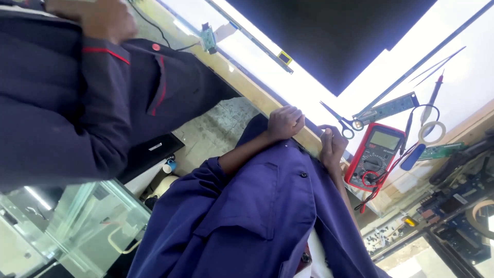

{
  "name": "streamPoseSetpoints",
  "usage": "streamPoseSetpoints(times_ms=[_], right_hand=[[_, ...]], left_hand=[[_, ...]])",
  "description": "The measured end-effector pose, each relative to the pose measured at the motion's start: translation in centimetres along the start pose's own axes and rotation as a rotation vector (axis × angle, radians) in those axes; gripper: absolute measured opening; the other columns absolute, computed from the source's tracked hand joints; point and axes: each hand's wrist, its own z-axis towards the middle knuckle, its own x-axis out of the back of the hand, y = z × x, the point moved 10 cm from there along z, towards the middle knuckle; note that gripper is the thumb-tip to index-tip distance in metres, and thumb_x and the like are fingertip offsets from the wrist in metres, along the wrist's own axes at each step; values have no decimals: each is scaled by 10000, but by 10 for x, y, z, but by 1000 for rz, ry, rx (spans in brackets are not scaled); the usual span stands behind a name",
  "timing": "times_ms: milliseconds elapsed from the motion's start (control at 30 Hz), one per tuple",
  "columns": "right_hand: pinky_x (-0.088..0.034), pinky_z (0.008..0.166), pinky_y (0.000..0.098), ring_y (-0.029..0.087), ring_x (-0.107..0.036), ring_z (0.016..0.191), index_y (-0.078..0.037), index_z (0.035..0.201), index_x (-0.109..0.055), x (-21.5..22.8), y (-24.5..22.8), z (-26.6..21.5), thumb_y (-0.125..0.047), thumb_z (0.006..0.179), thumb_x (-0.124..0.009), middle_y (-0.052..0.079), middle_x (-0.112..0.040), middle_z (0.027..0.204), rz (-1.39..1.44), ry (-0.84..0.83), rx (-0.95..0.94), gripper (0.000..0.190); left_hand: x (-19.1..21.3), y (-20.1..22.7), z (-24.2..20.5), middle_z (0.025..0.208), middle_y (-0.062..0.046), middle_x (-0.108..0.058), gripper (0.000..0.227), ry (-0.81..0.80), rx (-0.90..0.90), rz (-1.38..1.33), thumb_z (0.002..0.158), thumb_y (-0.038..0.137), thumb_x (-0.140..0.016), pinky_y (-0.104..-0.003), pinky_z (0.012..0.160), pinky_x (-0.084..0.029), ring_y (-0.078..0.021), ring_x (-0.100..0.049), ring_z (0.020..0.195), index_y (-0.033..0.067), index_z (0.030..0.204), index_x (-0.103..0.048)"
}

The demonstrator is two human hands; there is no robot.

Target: Connecting ribbon cables and wires to a television circuit board and testing connections with a multimeter.

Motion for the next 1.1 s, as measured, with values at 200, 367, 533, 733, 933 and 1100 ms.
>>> streamPoseSetpoints(times_ms=[200,367,533,733,933,1100], right_hand=[[-371,548,275,106,-447,502,3,963,-687,-6,-3,-1,-180,1066,-451,29,-477,515,-23,-8,-10,316],[-309,468,222,57,-406,441,-15,973,-669,-19,-12,12,-146,1072,-414,-11,-420,481,-31,-105,-199,304],[-335,421,213,94,-436,387,-5,967,-652,-49,-28,30,-123,1070,-401,7,-432,457,-95,-228,-321,295],[-420,464,266,145,-517,459,-15,1006,-673,-124,-30,53,-162,1049,-431,64,-503,518,-177,-365,-321,287],[-455,565,405,237,-571,538,-83,1144,-687,-233,-53,87,-219,1025,-470,115,-555,564,-315,-427,-317,283],[-482,665,407,298,-597,597,-195,1125,-675,-317,-90,137,-200,1017,-484,91,-635,680,-422,-305,-324,219]], left_hand=[[1,-25,-7,526,-13,-448,257,-99,237,-245,810,201,-602,-291,488,-463,-216,-590,525,160,603,-457],[4,-63,-21,502,-37,-455,276,-57,403,-632,888,167,-573,-290,494,-433,-213,-550,503,127,623,-509],[47,-111,-27,497,-19,-448,292,-16,509,-702,914,124,-554,-261,486,-386,-105,-469,500,101,623,-544],[123,-220,-42,500,-44,-512,304,148,689,-687,954,132,-551,-250,498,-371,-82,-446,504,101,659,-622],[226,-351,-48,506,-44,-507,320,390,790,-574,967,69,-504,-247,514,-400,-77,-423,519,74,660,-596],[257,-378,10,616,-35,-527,126,64,386,-167,895,107,-713,-268,502,-488,-186,-584,564,66,784,-670]])
